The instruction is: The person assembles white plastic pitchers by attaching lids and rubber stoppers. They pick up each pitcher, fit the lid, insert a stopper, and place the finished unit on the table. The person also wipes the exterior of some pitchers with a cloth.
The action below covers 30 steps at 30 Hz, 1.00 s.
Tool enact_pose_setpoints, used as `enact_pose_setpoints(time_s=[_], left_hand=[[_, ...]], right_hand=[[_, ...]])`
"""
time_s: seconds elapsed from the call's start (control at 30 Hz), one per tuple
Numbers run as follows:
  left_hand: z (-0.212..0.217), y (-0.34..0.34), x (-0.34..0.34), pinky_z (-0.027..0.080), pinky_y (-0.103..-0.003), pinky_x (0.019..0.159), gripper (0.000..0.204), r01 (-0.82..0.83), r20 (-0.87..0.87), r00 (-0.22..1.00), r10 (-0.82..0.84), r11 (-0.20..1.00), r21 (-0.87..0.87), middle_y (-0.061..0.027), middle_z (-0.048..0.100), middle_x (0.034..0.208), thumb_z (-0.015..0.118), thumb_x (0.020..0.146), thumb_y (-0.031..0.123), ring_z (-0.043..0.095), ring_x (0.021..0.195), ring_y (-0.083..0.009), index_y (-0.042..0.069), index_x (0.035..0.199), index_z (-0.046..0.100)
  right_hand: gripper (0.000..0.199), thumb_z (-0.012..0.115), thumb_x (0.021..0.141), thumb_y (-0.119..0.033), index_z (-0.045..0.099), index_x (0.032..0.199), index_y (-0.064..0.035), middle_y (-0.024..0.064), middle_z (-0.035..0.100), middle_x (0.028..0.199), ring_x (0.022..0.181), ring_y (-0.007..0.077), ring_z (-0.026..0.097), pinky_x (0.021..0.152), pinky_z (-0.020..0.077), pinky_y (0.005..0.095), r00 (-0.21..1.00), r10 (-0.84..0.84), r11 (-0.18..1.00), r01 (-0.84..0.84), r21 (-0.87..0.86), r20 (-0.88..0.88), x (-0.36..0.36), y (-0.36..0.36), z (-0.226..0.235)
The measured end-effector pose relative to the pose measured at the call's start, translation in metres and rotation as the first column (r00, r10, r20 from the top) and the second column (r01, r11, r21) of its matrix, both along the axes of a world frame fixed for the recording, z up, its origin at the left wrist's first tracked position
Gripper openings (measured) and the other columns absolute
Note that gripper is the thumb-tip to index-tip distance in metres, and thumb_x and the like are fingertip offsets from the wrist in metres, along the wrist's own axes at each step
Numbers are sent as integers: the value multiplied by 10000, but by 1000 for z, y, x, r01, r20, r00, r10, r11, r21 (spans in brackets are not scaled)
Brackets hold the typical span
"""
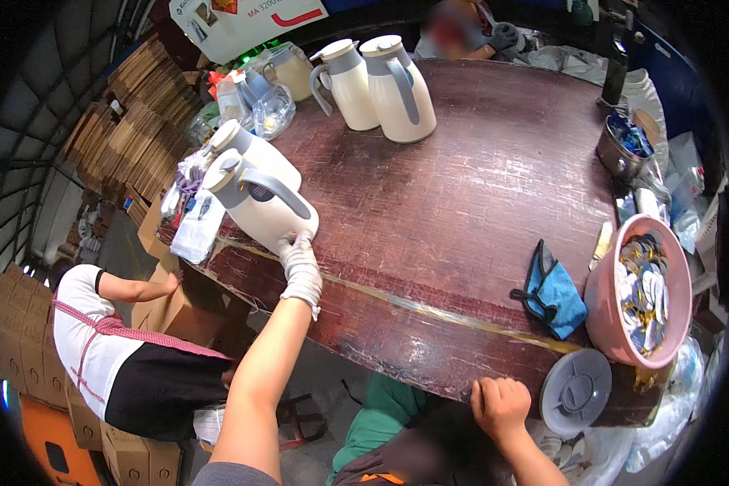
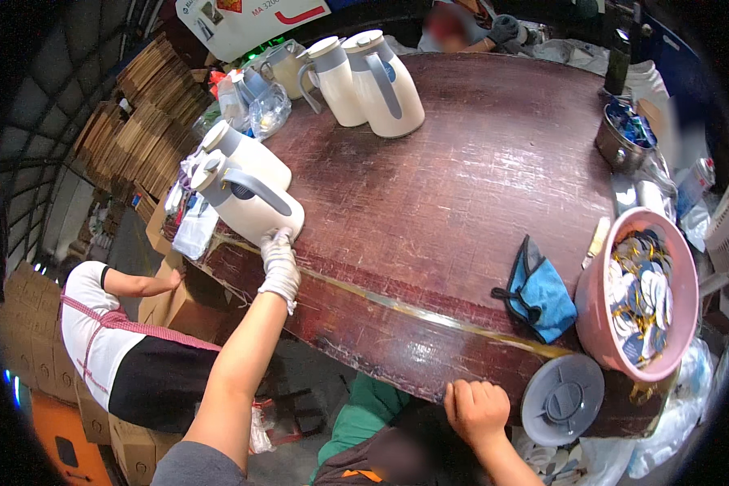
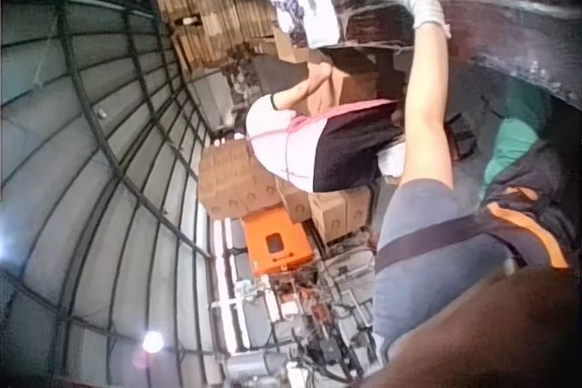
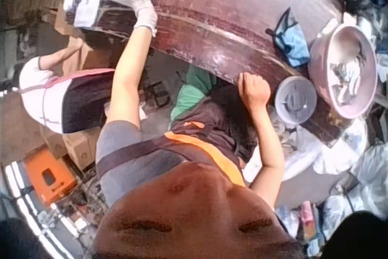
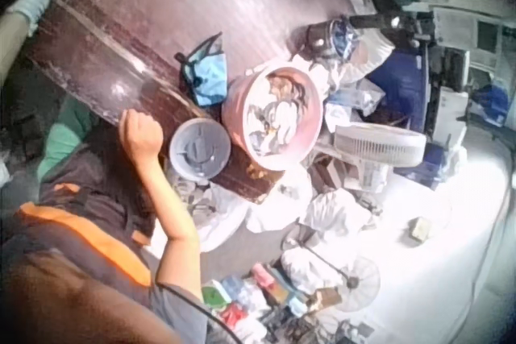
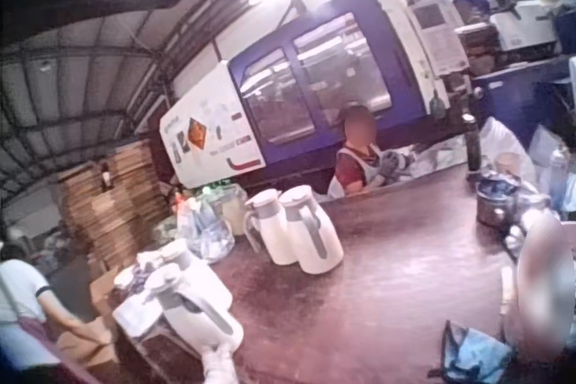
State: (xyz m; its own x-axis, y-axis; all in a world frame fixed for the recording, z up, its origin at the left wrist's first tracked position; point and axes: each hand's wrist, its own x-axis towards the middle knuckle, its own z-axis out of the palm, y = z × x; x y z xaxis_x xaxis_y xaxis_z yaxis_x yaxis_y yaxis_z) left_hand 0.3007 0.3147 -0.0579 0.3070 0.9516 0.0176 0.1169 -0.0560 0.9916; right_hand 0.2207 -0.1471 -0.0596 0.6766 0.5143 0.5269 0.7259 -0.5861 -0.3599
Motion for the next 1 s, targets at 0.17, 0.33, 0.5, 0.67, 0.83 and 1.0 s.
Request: enact_pose_setpoints(time_s=[0.17,0.33,0.5,0.67,0.83,1.0], left_hand=[[-3,15,8,436,-330,856,371,-98,-72,990,119,964,246,-111,581,1041,646,809,90,540,922,-225,-11,1137,506],[-18,-34,37,450,-272,782,190,287,42,947,-320,896,339,4,552,939,655,843,80,492,863,-101,75,1008,561],[66,-121,159,475,-308,795,334,466,-137,870,-474,699,542,-93,606,929,692,829,150,566,851,-180,9,1100,554],[117,-96,272,472,-372,823,521,664,-120,746,-655,716,217,-120,630,1025,754,783,330,580,887,-223,45,1179,571],[98,-124,269,482,-317,769,322,638,-112,768,-631,736,227,-41,667,888,730,795,238,617,860,-183,63,1044,626],[117,-151,145,455,-270,636,377,601,311,690,-654,757,258,-7,629,936,690,829,279,564,741,-118,60,1124,603]], right_hand=[[160,708,752,-159,557,742,-107,40,441,597,525,223,469,498,352,356,999,0,1000,0,-6,-34,2,0,1],[167,716,744,-168,559,728,-113,26,431,589,511,212,459,477,341,350,999,0,1000,0,-12,-33,6,-1,0],[176,740,707,-137,568,735,-113,31,448,587,506,210,468,471,345,344,997,10,1000,-11,-14,-78,8,-7,5],[177,745,699,-160,574,720,-119,10,432,575,495,187,453,468,337,326,998,25,1000,-25,5,-52,5,-6,3],[176,737,706,-165,565,696,-129,6,419,570,495,179,448,467,334,321,1000,-15,1000,15,24,-17,2,-6,-1],[170,719,740,-159,560,690,-125,14,435,578,515,188,469,473,343,322,996,-67,995,63,75,51,3,-4,-2]])
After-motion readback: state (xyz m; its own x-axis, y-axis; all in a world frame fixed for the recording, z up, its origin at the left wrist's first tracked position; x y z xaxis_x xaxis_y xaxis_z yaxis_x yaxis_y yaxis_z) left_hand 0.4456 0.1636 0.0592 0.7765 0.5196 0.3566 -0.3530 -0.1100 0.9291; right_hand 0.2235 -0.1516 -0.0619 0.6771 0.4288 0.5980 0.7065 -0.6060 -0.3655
